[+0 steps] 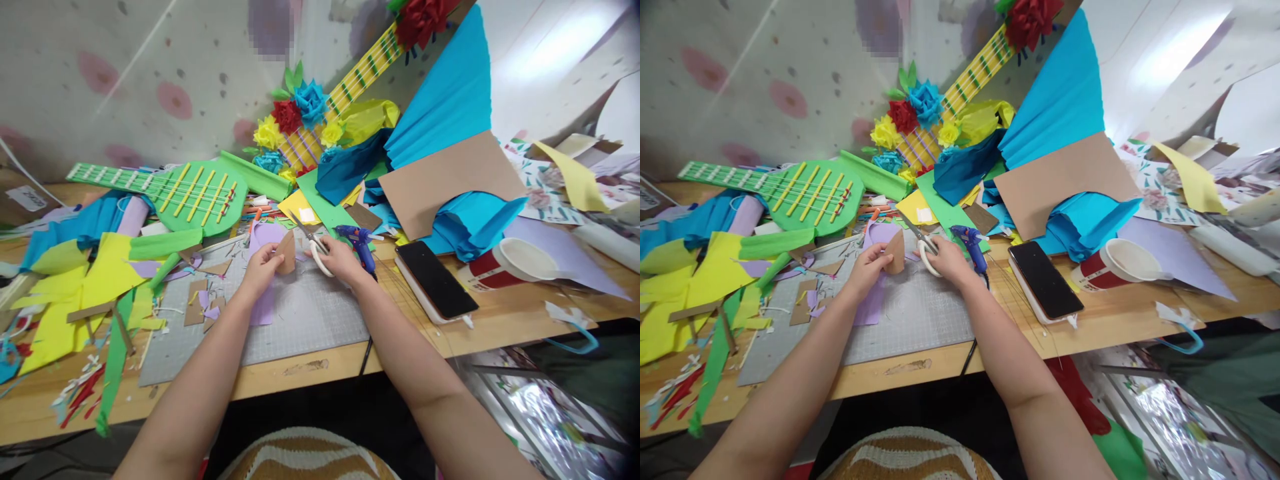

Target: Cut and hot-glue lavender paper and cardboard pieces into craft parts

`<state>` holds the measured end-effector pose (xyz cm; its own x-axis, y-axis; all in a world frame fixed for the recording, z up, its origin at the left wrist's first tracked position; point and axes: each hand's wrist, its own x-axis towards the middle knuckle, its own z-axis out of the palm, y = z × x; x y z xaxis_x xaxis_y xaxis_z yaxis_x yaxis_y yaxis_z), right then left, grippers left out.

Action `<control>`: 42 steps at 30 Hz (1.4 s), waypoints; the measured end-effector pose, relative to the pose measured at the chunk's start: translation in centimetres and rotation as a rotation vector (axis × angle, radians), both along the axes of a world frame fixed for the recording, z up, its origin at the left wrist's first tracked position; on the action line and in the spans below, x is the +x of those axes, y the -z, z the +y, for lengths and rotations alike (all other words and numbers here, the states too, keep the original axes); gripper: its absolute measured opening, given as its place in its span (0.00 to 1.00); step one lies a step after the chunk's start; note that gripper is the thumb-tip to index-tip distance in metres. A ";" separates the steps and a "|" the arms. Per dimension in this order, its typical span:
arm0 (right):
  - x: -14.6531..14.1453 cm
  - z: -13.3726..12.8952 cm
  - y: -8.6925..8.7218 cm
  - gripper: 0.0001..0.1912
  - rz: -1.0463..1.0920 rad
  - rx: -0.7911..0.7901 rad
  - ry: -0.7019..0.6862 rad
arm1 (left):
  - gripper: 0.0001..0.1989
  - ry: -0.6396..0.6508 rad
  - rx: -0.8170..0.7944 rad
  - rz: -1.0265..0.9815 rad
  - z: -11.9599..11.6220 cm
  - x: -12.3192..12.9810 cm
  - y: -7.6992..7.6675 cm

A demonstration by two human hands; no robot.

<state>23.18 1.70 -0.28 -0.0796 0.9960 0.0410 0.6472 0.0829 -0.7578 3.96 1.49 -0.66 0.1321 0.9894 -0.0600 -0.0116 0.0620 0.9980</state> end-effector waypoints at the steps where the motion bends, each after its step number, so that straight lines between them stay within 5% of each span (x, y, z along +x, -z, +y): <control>1: -0.2 0.1 0.2 0.16 0.105 -0.030 0.013 | 0.13 0.025 -0.010 0.002 0.0 -0.1 0.1; 7: -1.7 0.1 0.8 0.23 0.687 -0.164 -0.090 | 0.21 0.194 -0.168 -0.028 -0.4 0.3 0.0; 11: -1.9 0.2 1.0 0.24 0.733 -0.153 -0.057 | 0.26 0.151 -0.145 -0.014 -0.6 0.4 -0.1; 19: -1.7 0.6 1.6 0.24 0.703 -0.132 -0.012 | 0.19 -0.026 -0.151 -0.026 -0.4 0.4 -0.2; 25: -1.9 0.3 1.0 0.25 0.747 -0.135 -0.041 | 0.18 0.018 -0.107 -0.001 -0.4 0.3 0.0; 31: -1.9 -0.4 -0.1 0.20 0.663 -0.082 -0.082 | 0.03 -0.025 0.368 0.305 -0.9 -0.1 0.1; 34: -2.0 -0.8 -0.6 0.18 0.699 -0.139 -0.089 | 0.07 -0.105 0.636 0.419 -1.1 -0.4 -0.4; 42: -1.9 -0.8 -0.4 0.24 0.764 -0.233 -0.199 | 0.08 -0.173 0.744 0.497 -1.1 -0.1 -0.6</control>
